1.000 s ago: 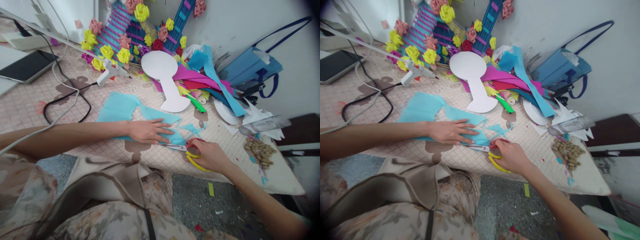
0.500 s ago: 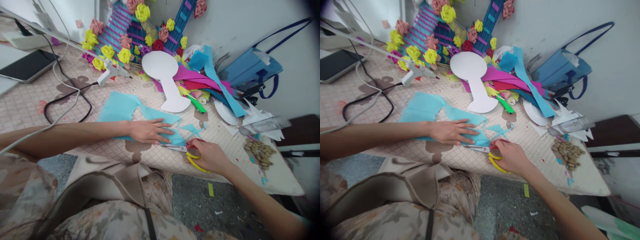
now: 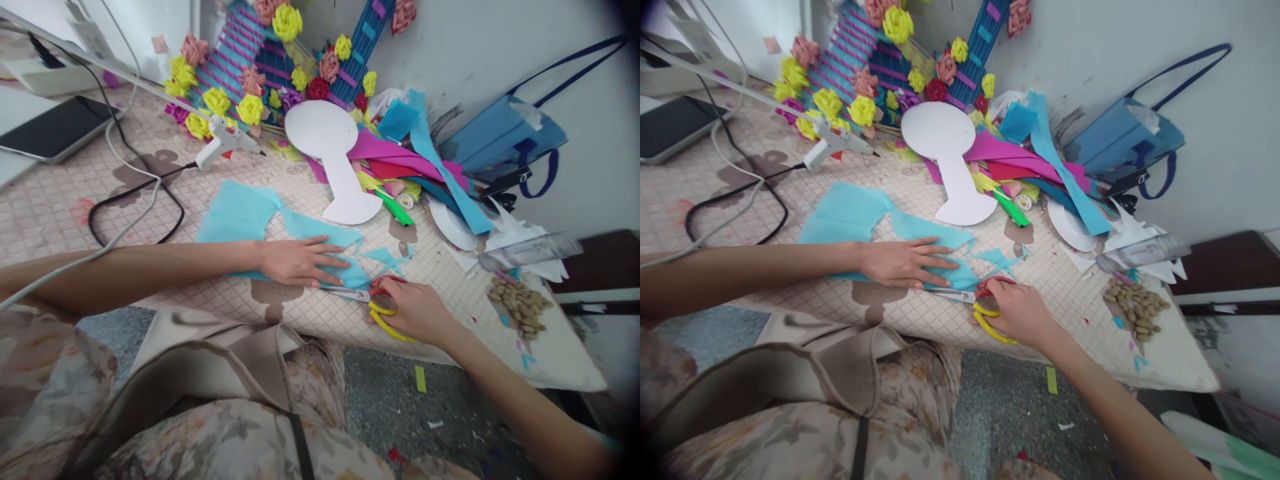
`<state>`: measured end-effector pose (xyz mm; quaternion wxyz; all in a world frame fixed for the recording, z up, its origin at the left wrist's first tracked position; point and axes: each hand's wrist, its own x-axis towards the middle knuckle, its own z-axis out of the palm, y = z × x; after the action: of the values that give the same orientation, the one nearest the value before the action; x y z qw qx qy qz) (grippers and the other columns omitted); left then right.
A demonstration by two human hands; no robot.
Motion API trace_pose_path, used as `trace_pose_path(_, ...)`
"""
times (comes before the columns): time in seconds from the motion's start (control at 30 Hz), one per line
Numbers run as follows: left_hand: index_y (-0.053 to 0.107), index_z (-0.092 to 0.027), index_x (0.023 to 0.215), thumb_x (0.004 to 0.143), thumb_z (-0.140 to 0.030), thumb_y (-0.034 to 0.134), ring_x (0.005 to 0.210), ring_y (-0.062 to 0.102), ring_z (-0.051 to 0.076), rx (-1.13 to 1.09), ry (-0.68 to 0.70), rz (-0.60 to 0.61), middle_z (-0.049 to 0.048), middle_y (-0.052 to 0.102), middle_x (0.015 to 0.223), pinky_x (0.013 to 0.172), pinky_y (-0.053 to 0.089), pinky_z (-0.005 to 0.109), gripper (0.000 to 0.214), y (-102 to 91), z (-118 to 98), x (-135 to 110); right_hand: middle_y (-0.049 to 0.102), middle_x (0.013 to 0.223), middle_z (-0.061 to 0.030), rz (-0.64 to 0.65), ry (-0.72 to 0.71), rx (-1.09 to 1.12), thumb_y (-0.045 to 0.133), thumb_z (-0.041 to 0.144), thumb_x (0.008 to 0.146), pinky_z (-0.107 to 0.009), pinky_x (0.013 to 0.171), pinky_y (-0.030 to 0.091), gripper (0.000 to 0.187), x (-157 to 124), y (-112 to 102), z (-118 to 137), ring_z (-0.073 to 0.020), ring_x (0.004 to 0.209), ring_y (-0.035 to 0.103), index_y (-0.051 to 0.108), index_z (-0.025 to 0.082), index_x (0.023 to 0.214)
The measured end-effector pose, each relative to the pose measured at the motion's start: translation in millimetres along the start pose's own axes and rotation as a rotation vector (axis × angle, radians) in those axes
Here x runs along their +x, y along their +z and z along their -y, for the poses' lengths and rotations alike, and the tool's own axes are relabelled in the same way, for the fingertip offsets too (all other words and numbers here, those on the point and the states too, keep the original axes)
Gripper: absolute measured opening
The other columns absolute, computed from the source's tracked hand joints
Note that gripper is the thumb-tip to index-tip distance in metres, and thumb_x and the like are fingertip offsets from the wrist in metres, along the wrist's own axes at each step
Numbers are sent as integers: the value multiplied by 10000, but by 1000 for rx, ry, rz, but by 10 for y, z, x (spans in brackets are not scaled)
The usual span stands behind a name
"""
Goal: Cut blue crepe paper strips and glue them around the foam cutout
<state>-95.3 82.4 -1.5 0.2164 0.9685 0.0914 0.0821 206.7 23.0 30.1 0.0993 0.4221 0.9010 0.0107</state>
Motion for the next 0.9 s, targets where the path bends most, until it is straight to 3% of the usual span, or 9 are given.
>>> trace_pose_path(0.27, 417, -308, 1407, 959, -349, 381, 1452, 95, 238, 0, 29, -25, -1, 261, 1544, 1176, 9, 445, 451, -24, -7, -5, 702, 904, -79, 0, 28, -15, 592, 629, 749, -324, 629, 450, 523, -14, -6, 25, -268, 807, 678, 521, 183, 1011)
trace_pose_path(0.43, 567, -239, 1292, 964, -290, 369, 1447, 126, 254, -6, 32, -92, 43, 286, 1536, 1173, 109, 448, 386, -44, 27, -22, 702, 925, -84, 2, 44, -16, 599, 612, 743, -333, 640, 455, 515, -9, -38, 57, -271, 816, 677, 529, 178, 1012)
trace_pose_path(0.9, 588, -311, 1261, 930, -236, 450, 1439, 166, 256, -54, 33, -109, 13, 390, 1485, 1173, 100, 485, 367, -15, 20, -12, 705, 904, -73, 13, 52, 30, 605, 617, 730, -314, 612, 426, 495, 34, -62, 102, -268, 806, 676, 517, 203, 984)
